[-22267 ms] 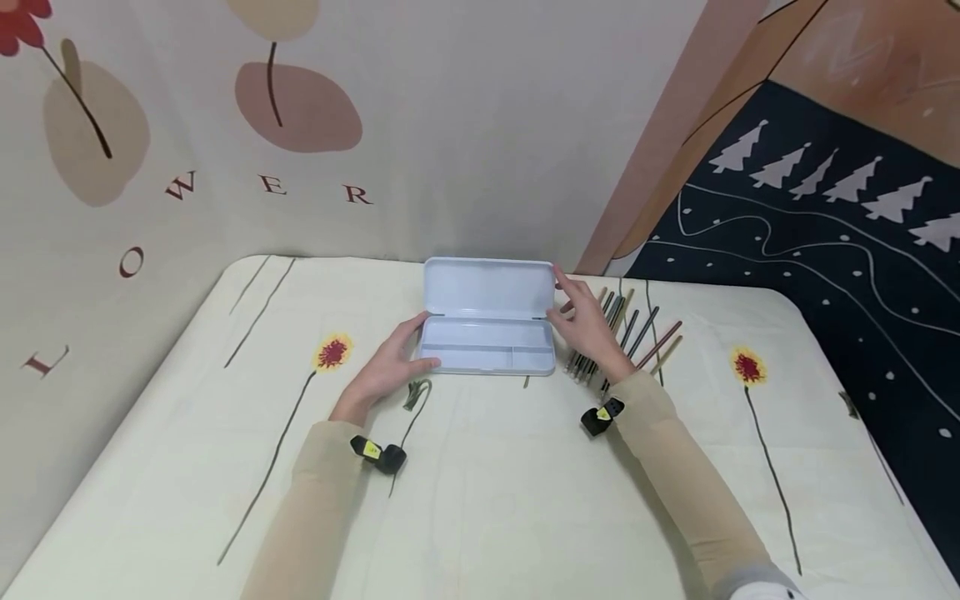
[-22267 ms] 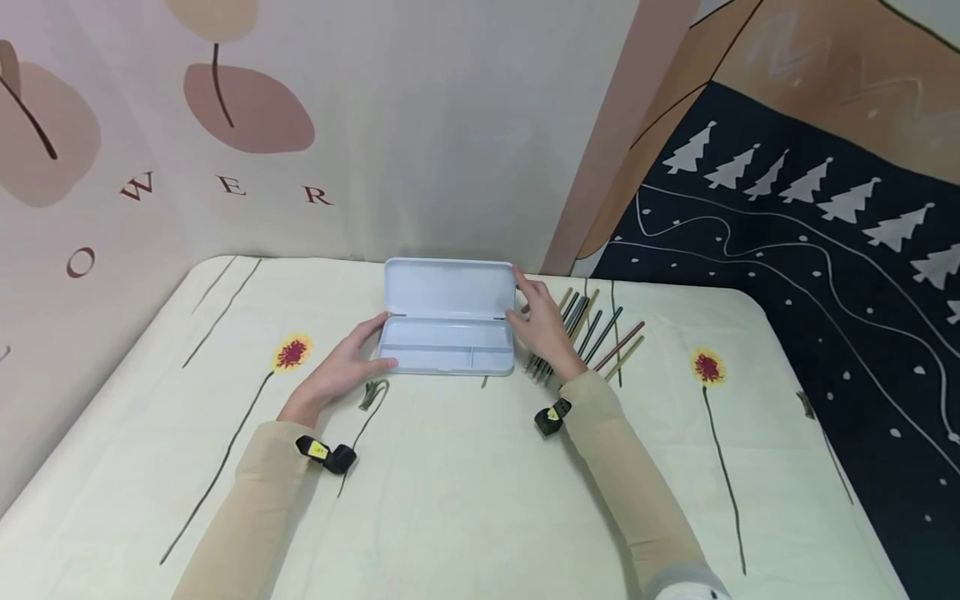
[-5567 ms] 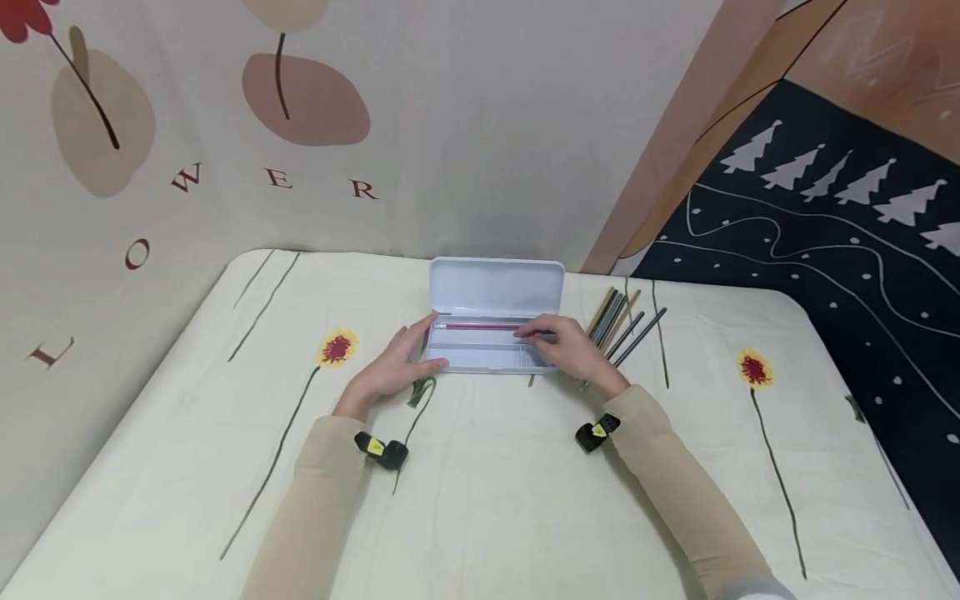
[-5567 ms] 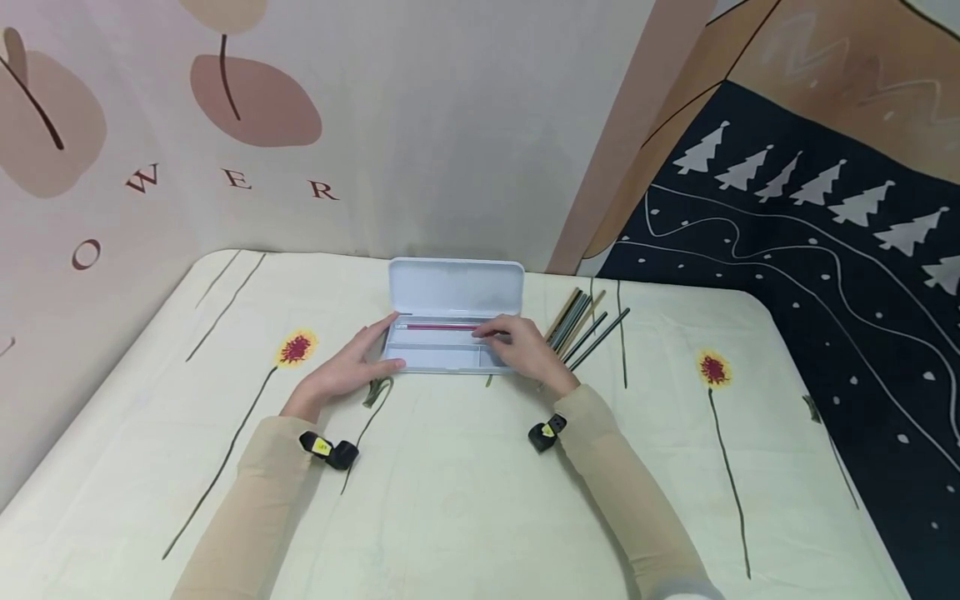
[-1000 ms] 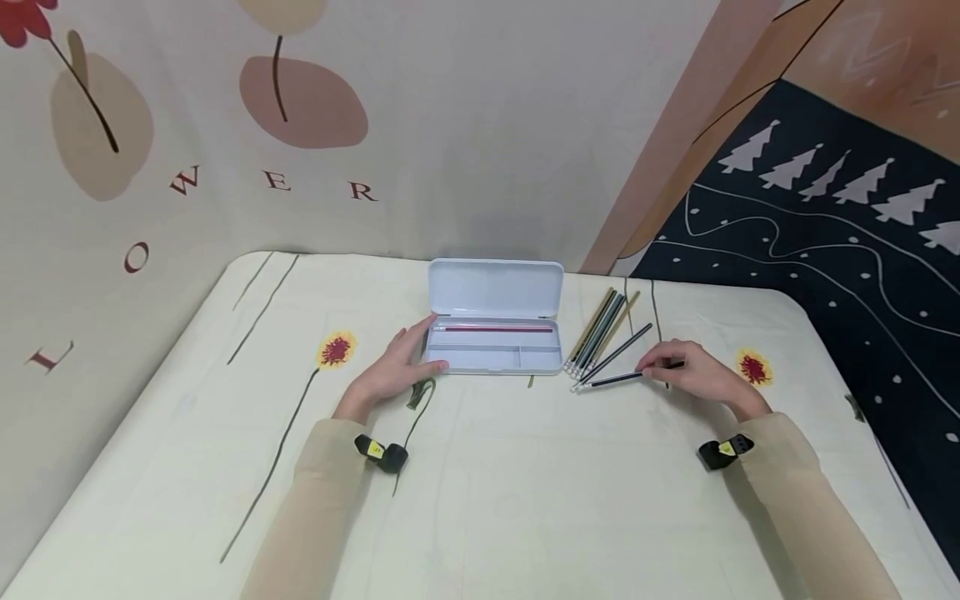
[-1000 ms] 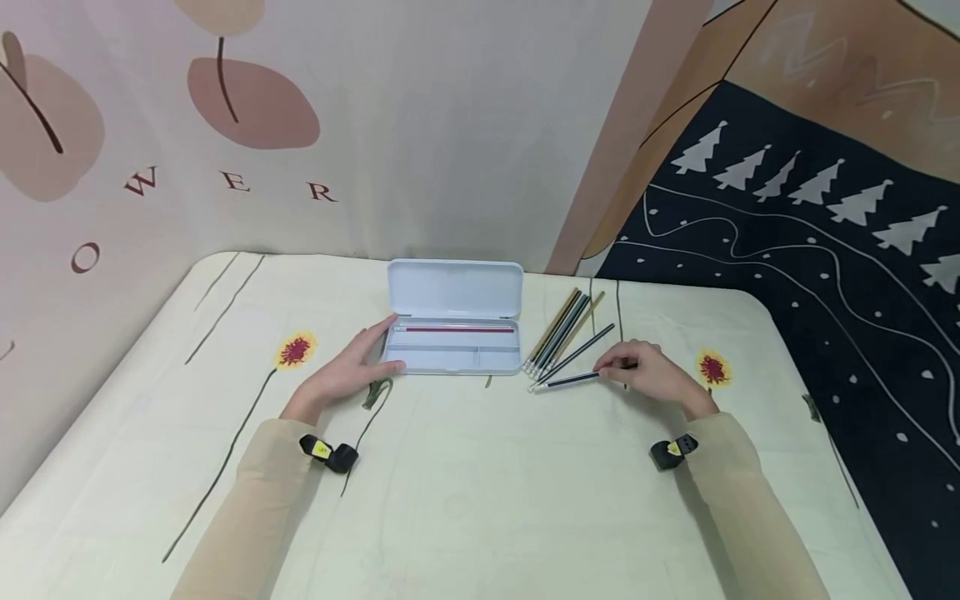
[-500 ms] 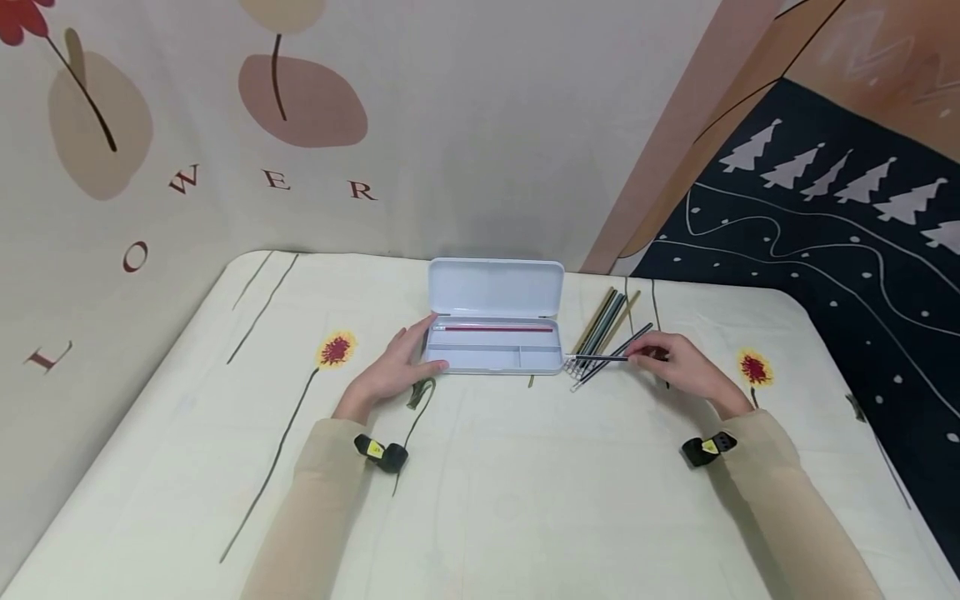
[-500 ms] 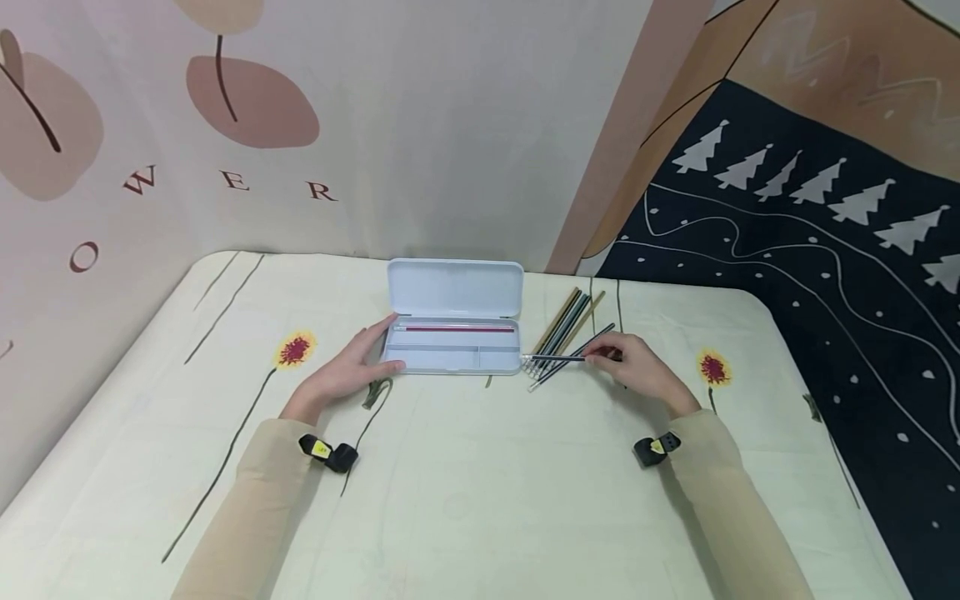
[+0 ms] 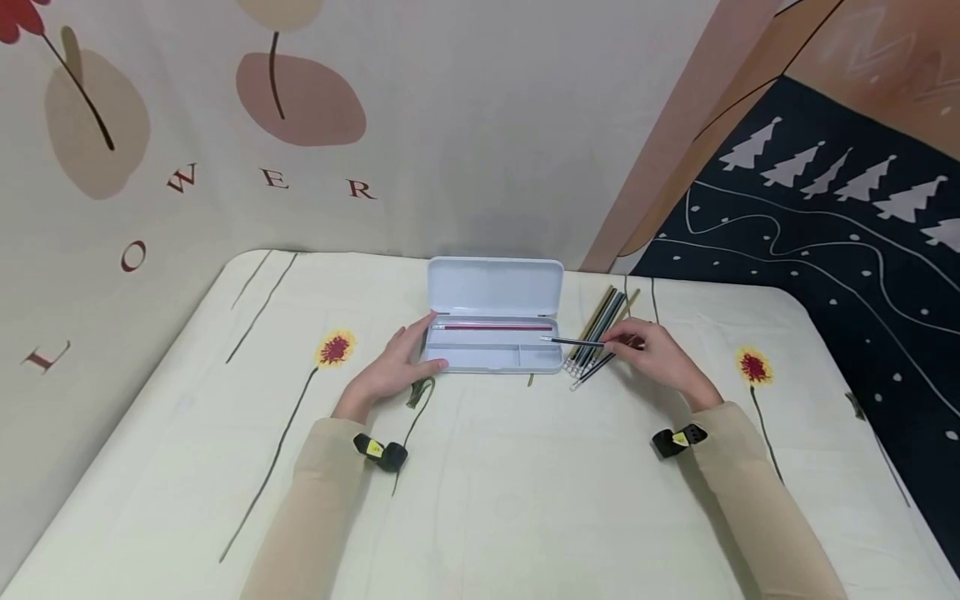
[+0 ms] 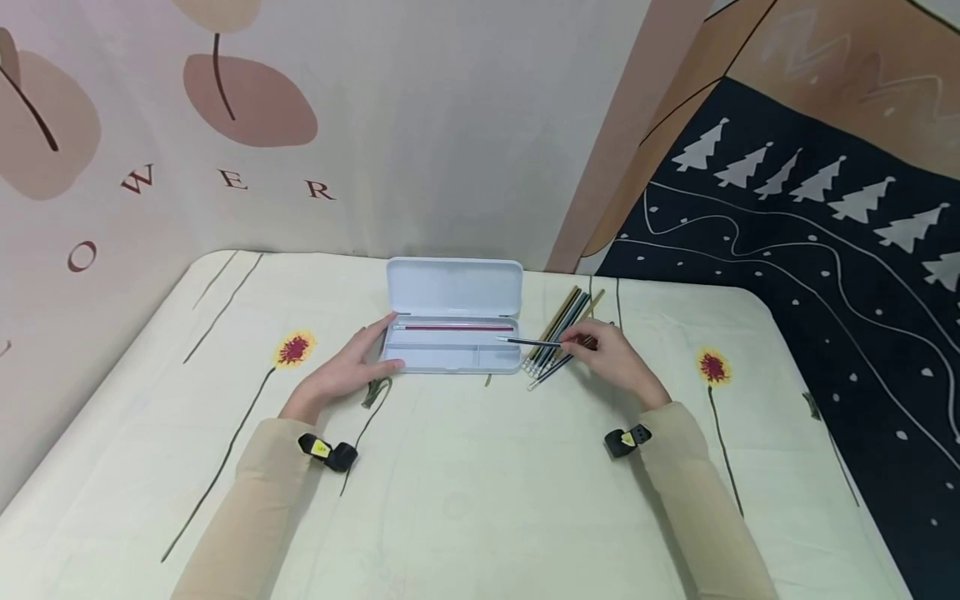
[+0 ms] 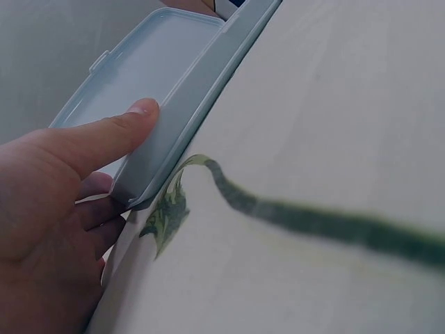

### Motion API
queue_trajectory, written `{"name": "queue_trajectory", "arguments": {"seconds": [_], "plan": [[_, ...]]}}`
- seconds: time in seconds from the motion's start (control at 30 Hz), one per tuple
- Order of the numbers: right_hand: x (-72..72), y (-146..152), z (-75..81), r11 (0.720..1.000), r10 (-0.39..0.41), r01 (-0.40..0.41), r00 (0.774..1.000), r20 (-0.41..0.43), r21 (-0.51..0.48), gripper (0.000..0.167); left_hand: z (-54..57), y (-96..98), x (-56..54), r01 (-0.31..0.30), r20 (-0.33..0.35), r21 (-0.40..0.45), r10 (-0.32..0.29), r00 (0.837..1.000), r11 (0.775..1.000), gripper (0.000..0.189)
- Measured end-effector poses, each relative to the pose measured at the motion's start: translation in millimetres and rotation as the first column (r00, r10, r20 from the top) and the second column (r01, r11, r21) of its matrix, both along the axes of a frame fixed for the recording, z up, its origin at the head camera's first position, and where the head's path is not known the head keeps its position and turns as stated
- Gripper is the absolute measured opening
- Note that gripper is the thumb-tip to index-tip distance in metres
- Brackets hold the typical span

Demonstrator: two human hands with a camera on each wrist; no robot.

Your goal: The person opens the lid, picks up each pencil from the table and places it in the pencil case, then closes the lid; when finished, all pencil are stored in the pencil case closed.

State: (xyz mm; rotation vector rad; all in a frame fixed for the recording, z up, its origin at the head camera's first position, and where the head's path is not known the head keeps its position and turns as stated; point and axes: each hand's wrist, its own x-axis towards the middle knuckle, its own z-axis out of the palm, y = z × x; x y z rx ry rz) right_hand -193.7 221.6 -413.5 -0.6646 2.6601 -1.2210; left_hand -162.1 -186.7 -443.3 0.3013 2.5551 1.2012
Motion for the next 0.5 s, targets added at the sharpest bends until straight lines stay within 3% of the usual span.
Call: {"name": "queue_trajectory", "arguments": {"seconds": [0.5], "plan": [[-4.5, -41.3, -1.9, 0.999, 0.018, -0.018, 1.0, -0.013, -0.039, 0.013, -0.6, -0.2, -0.2, 0.001, -0.003, -0.002, -0.001, 1.0, 1.0, 0.087]]}}
